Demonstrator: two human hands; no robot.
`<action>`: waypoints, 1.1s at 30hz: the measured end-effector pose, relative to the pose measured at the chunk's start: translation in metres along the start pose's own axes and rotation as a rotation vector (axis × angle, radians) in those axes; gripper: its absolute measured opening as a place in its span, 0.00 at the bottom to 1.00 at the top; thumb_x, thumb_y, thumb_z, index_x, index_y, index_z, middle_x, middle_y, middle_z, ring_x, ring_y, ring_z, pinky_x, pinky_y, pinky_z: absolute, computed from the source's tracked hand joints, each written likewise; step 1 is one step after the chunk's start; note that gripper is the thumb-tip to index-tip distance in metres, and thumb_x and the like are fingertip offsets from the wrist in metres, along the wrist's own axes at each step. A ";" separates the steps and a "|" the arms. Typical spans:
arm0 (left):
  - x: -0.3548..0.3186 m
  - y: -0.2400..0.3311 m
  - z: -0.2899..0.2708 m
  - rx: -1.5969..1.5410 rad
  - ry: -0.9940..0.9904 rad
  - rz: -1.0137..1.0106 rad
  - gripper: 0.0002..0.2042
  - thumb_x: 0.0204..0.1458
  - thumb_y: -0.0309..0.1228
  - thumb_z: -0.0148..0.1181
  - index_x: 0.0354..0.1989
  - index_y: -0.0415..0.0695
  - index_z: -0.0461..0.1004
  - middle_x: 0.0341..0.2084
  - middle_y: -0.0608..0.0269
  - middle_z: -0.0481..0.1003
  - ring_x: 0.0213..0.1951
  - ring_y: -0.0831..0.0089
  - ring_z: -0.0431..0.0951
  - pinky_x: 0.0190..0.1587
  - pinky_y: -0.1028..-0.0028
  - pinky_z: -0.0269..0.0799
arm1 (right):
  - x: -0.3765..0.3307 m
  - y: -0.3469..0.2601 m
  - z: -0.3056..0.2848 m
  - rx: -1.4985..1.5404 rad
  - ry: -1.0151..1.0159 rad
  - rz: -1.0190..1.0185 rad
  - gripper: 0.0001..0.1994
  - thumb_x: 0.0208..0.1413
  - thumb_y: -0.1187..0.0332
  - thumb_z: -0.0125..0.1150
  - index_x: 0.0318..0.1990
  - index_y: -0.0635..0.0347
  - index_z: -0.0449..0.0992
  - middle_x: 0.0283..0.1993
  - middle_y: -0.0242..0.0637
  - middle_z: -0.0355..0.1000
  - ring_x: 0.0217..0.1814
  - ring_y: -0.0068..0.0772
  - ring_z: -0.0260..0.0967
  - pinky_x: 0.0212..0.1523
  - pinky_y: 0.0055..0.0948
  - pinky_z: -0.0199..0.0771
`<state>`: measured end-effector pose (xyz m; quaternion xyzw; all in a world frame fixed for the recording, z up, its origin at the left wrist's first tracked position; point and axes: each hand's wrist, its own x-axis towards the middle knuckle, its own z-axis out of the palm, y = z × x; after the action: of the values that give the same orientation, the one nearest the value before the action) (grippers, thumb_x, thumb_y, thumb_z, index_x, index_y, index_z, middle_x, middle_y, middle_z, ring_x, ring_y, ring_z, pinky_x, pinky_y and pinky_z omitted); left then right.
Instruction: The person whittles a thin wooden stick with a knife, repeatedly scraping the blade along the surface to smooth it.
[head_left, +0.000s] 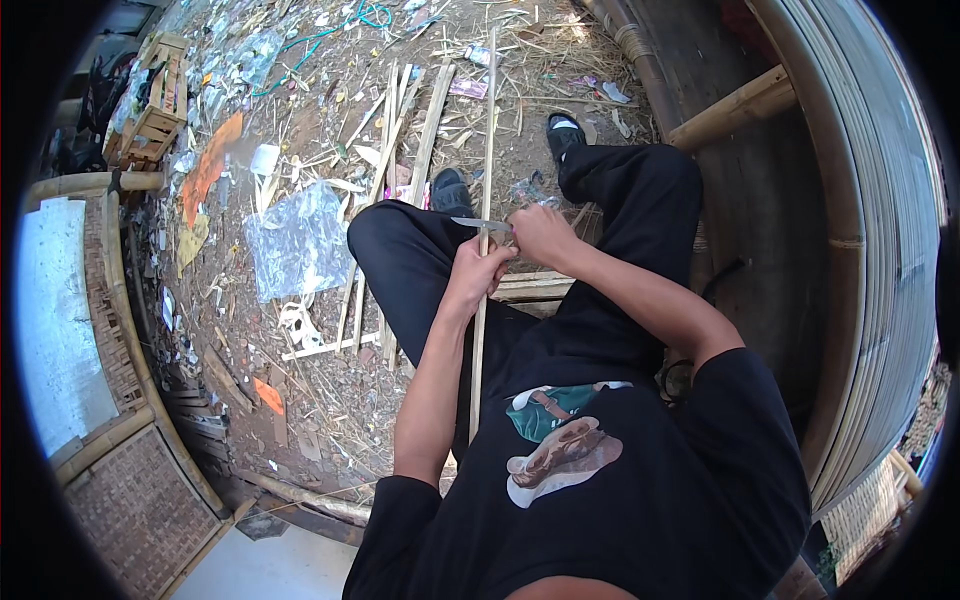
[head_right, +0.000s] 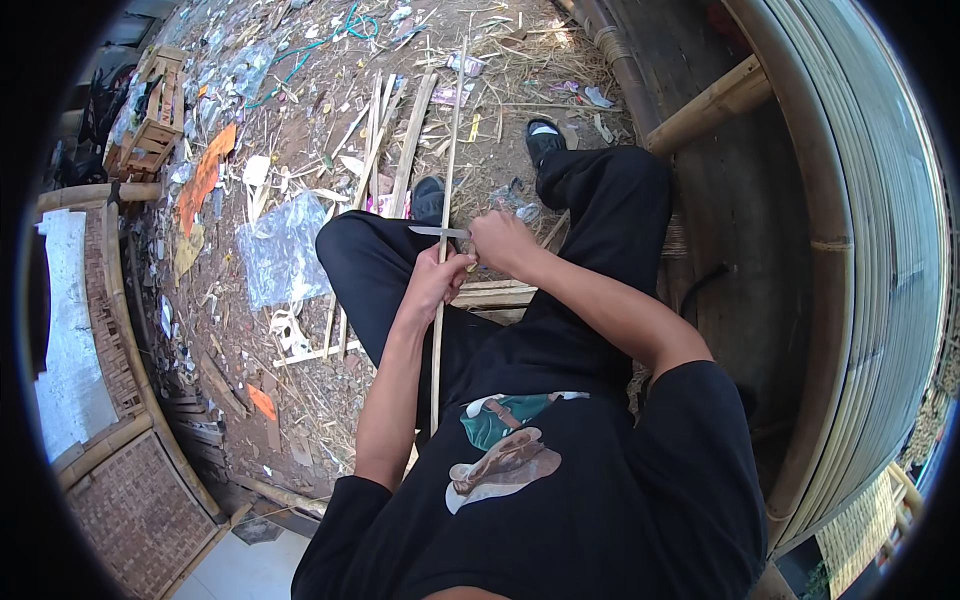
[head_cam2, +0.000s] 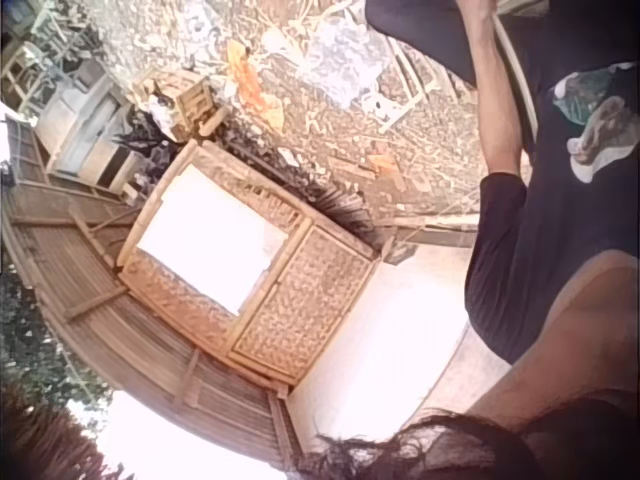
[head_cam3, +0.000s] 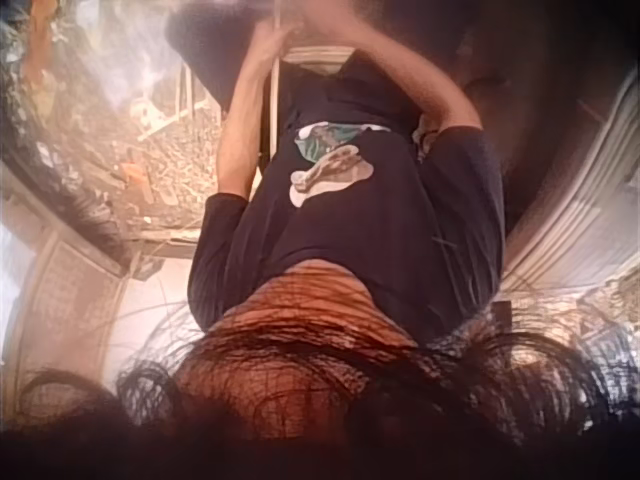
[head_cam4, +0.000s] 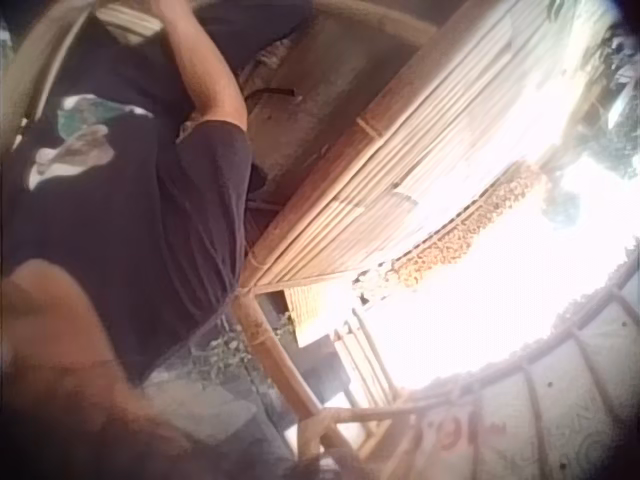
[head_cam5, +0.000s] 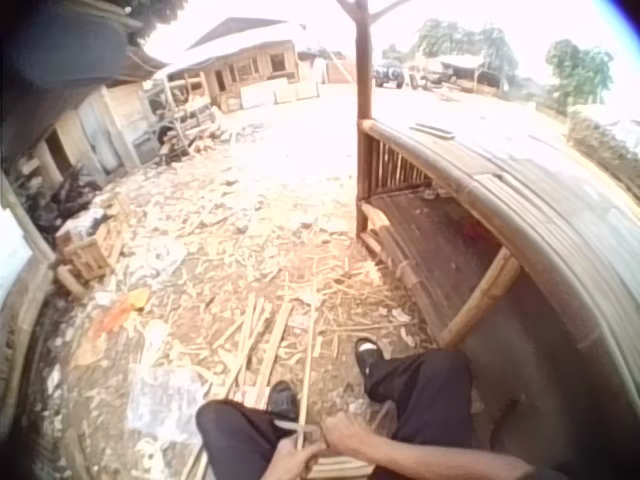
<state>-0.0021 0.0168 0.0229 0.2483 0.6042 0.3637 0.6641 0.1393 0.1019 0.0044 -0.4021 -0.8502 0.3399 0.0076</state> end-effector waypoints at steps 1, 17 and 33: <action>0.002 -0.002 0.001 0.005 0.062 -0.026 0.11 0.55 0.28 0.56 0.23 0.47 0.61 0.11 0.74 0.60 0.10 0.84 0.59 0.12 0.79 0.53 | 0.001 -0.001 0.002 -0.004 -0.003 0.001 0.06 0.45 0.73 0.60 0.29 0.67 0.79 0.29 0.57 0.75 0.35 0.57 0.76 0.37 0.47 0.78; 0.014 -0.027 0.004 0.679 0.292 0.047 0.15 0.48 0.32 0.55 0.32 0.28 0.74 0.27 0.33 0.75 0.37 0.40 0.77 0.42 0.54 0.72 | 0.023 0.005 0.003 -0.151 -0.218 0.032 0.08 0.45 0.73 0.59 0.31 0.71 0.78 0.31 0.59 0.75 0.38 0.58 0.77 0.39 0.48 0.78; 0.010 -0.021 0.003 0.542 0.305 0.162 0.09 0.52 0.28 0.51 0.33 0.34 0.73 0.22 0.53 0.75 0.27 0.68 0.75 0.33 0.66 0.69 | 0.002 -0.010 0.014 -0.096 -0.211 -0.028 0.08 0.40 0.72 0.61 0.26 0.69 0.78 0.28 0.58 0.75 0.33 0.58 0.76 0.36 0.49 0.78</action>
<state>0.0046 0.0121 0.0006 0.4061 0.7499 0.2740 0.4446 0.1271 0.0914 -0.0009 -0.3521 -0.8670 0.3390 -0.0968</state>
